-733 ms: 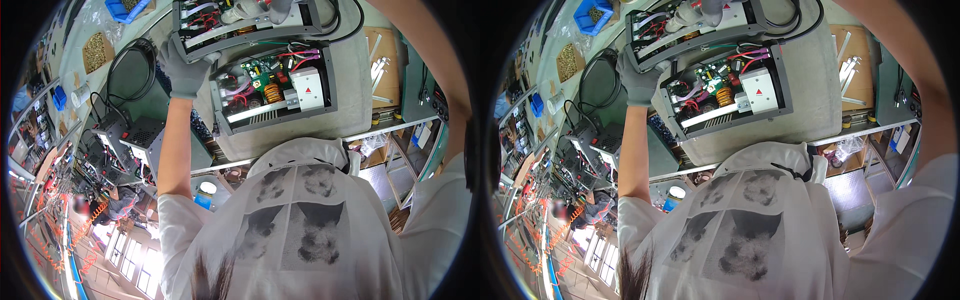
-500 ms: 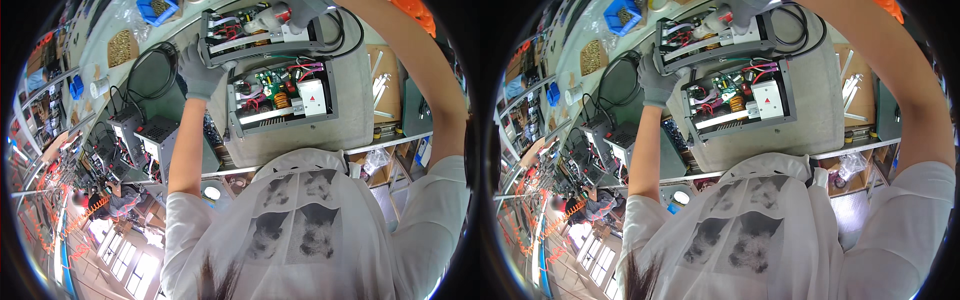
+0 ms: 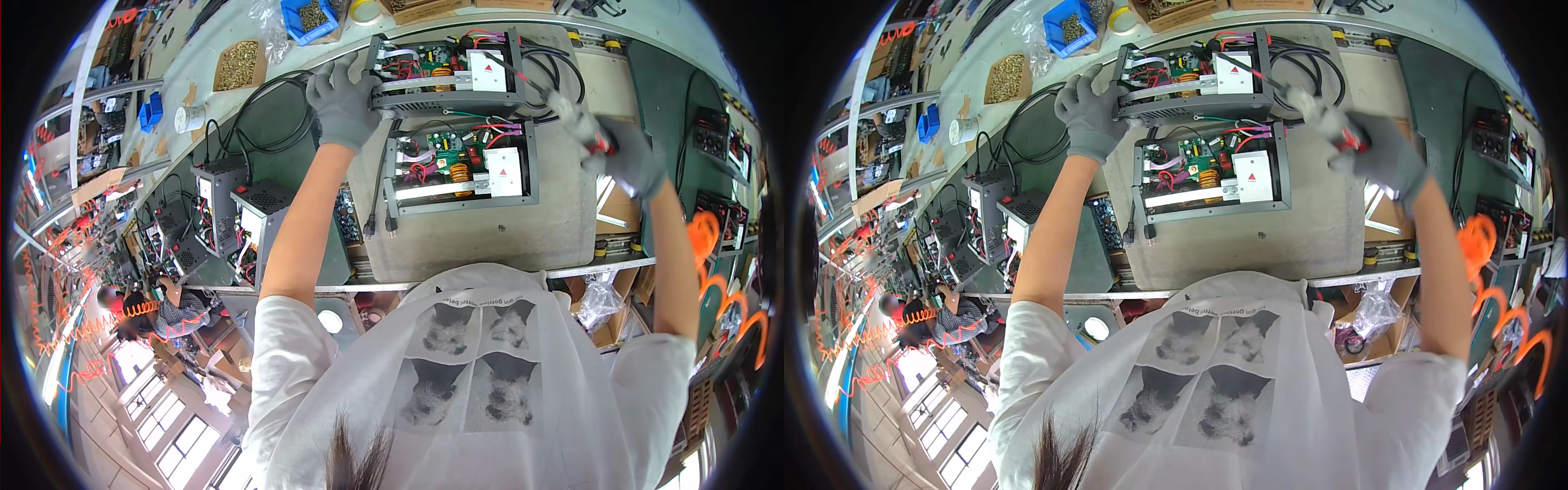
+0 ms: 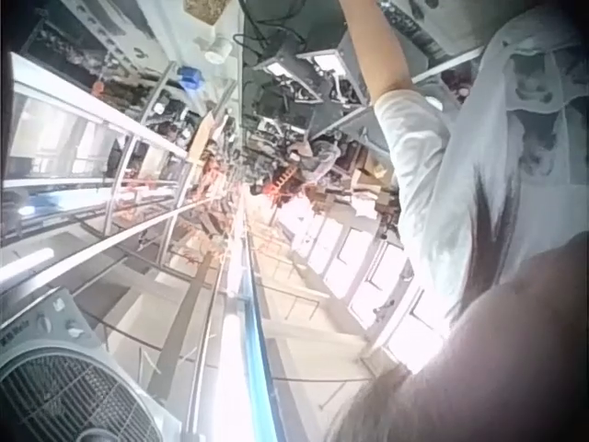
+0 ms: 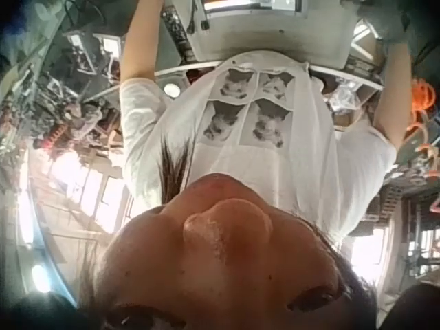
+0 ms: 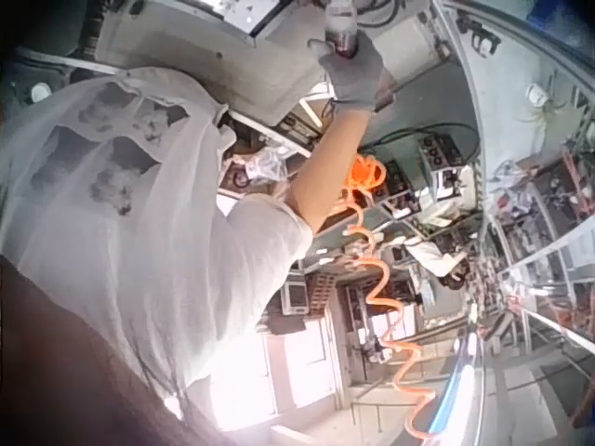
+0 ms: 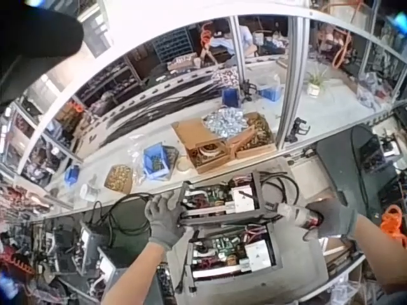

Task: Assembling and checking electrical power supply units at a workbench.

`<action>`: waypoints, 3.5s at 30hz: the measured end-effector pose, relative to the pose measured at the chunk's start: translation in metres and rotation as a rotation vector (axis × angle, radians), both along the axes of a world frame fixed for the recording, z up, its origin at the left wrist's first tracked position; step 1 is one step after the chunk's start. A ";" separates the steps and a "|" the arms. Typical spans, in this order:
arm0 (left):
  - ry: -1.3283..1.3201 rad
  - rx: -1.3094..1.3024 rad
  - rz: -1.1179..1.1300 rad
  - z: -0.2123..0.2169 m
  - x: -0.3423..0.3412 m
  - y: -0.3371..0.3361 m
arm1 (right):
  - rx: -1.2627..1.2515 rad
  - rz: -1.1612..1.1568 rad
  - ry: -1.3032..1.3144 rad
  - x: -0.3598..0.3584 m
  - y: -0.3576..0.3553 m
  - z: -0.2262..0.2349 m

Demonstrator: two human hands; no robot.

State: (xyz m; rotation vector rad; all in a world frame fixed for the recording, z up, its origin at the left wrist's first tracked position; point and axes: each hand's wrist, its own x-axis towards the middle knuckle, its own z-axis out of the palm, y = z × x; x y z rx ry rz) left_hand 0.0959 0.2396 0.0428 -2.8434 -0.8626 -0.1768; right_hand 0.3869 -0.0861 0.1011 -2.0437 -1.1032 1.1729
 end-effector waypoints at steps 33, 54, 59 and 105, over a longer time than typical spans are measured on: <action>-0.610 -0.458 0.504 -0.079 -0.127 -0.089 | 0.156 -0.923 1.334 -0.133 -0.202 -0.119; -0.013 -0.883 0.758 -0.169 -0.253 -0.177 | 0.379 -1.464 1.315 -0.276 -0.286 -0.052; -0.105 -0.980 0.657 -0.187 -0.243 -0.181 | 0.386 -1.363 1.343 -0.291 -0.315 -0.108; -0.196 -1.481 0.630 -0.217 -0.251 -0.214 | -0.896 -0.361 0.281 -0.140 -0.350 -0.178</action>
